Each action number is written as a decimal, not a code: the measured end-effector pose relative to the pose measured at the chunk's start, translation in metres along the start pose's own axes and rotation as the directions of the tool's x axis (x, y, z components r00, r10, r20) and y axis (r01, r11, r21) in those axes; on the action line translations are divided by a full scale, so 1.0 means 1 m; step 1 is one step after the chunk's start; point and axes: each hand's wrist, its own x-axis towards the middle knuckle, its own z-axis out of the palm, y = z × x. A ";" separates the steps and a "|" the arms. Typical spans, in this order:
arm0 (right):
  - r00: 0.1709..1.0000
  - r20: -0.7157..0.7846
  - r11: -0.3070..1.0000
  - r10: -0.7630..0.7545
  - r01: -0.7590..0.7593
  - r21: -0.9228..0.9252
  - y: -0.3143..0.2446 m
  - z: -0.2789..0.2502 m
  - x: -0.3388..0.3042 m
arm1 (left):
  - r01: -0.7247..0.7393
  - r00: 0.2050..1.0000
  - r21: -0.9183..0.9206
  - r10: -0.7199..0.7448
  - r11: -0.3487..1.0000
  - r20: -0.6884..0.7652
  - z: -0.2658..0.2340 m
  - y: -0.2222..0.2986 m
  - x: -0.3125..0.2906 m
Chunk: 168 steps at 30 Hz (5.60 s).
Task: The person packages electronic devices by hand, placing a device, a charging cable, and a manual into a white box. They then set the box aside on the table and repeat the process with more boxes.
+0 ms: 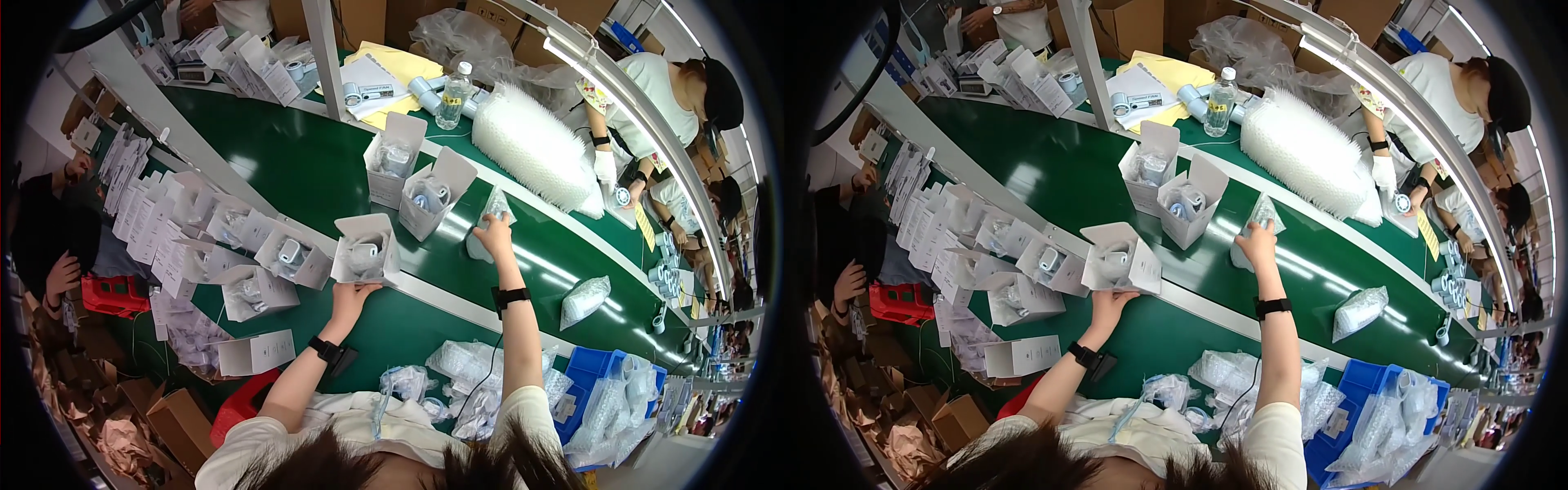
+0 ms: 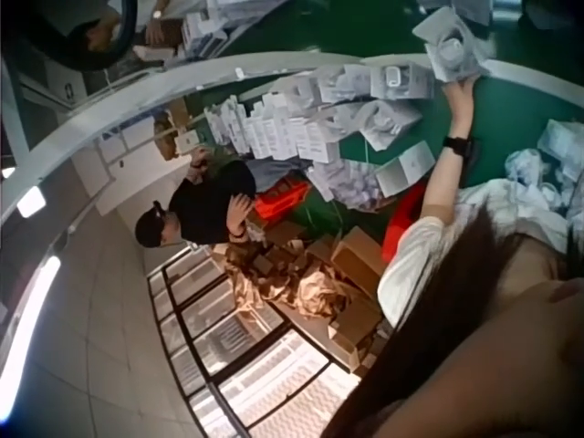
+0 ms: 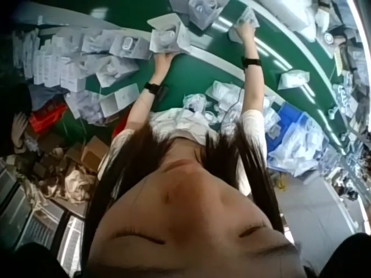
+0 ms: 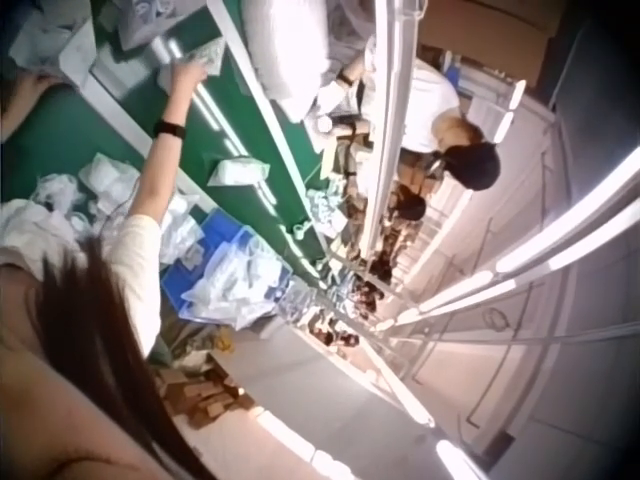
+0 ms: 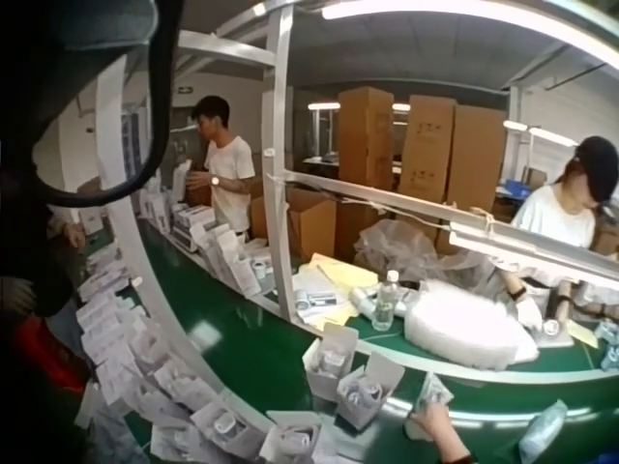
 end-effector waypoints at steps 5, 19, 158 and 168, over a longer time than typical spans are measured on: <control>0.854 0.492 0.985 -0.170 0.159 0.064 -0.036 -0.030 -0.090 | -0.128 0.987 -0.064 0.133 0.990 0.090 0.016 0.020 0.002; 0.779 0.244 0.551 -0.578 0.152 0.820 -0.131 -0.055 -0.175 | -0.349 0.928 0.132 0.362 0.928 -0.092 0.067 -0.013 0.043; 0.996 -0.035 -0.078 0.080 0.041 0.996 -0.189 0.141 -0.081 | -0.218 0.972 -0.214 0.193 0.952 -0.131 -0.052 0.005 0.123; 0.963 -0.246 0.086 0.109 0.238 0.968 -0.177 0.138 -0.015 | -0.278 0.959 -0.364 0.275 0.889 -0.063 -0.022 0.008 0.182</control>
